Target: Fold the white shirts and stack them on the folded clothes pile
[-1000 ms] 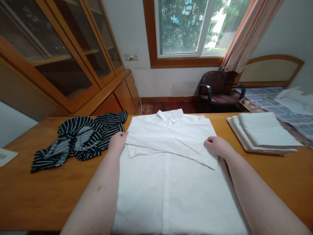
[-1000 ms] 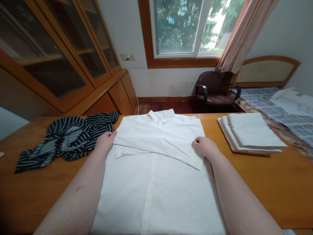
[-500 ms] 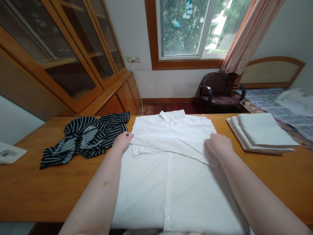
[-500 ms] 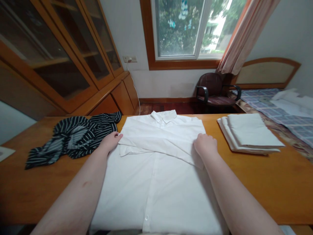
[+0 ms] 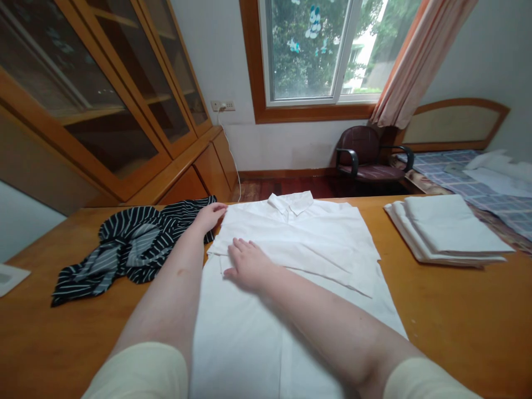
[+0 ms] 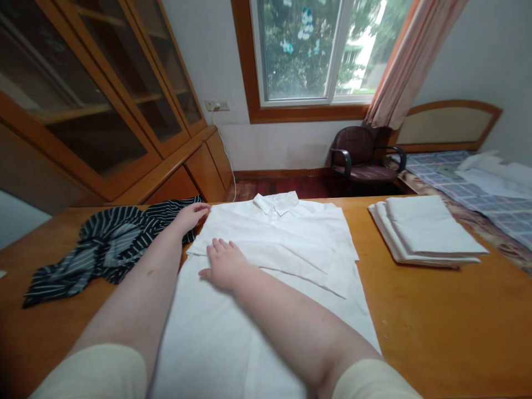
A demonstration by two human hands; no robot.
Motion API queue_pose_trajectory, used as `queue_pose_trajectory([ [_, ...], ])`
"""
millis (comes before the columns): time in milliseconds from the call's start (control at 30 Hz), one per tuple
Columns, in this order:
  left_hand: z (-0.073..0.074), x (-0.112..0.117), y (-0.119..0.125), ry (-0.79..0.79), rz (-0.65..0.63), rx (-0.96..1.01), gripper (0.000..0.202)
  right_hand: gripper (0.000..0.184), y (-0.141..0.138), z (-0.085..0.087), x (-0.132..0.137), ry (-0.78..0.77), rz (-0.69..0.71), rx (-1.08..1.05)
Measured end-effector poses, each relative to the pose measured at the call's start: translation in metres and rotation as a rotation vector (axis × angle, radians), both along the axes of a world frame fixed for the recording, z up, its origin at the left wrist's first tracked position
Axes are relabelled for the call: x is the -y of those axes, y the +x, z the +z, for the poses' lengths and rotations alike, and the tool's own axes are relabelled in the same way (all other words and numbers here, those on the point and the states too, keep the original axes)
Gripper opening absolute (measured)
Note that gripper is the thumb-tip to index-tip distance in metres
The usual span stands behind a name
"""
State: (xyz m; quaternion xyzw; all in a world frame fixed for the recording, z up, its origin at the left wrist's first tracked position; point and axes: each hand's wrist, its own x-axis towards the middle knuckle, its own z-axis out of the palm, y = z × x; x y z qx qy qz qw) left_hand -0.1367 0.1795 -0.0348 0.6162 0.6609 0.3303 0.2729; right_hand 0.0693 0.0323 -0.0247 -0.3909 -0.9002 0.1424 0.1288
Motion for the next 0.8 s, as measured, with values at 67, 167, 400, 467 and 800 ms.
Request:
queue_pose_trajectory([
  [67, -0.011, -0.004, -0.001, 0.005, -0.018, 0.142, 0.042, 0.069, -0.003, -0.017, 0.001, -0.016, 0.039, -0.028],
  [167, -0.026, -0.006, -0.002, 0.037, 0.008, 0.208, 0.042, 0.07, 0.0, -0.031, 0.002, -0.017, 0.058, -0.042],
  [400, -0.021, -0.02, -0.002, -0.041, 0.049, -0.151, 0.042, 0.078, 0.0, -0.033, 0.002, -0.007, 0.079, -0.031],
  [467, -0.014, -0.026, 0.001, -0.094, 0.06, -0.259, 0.039, 0.078, 0.001, -0.034, 0.003, -0.002, 0.087, -0.028],
  [800, -0.003, -0.035, 0.014, -0.084, 0.107, -0.459, 0.031, 0.076, 0.008, -0.034, 0.005, 0.004, 0.089, -0.022],
])
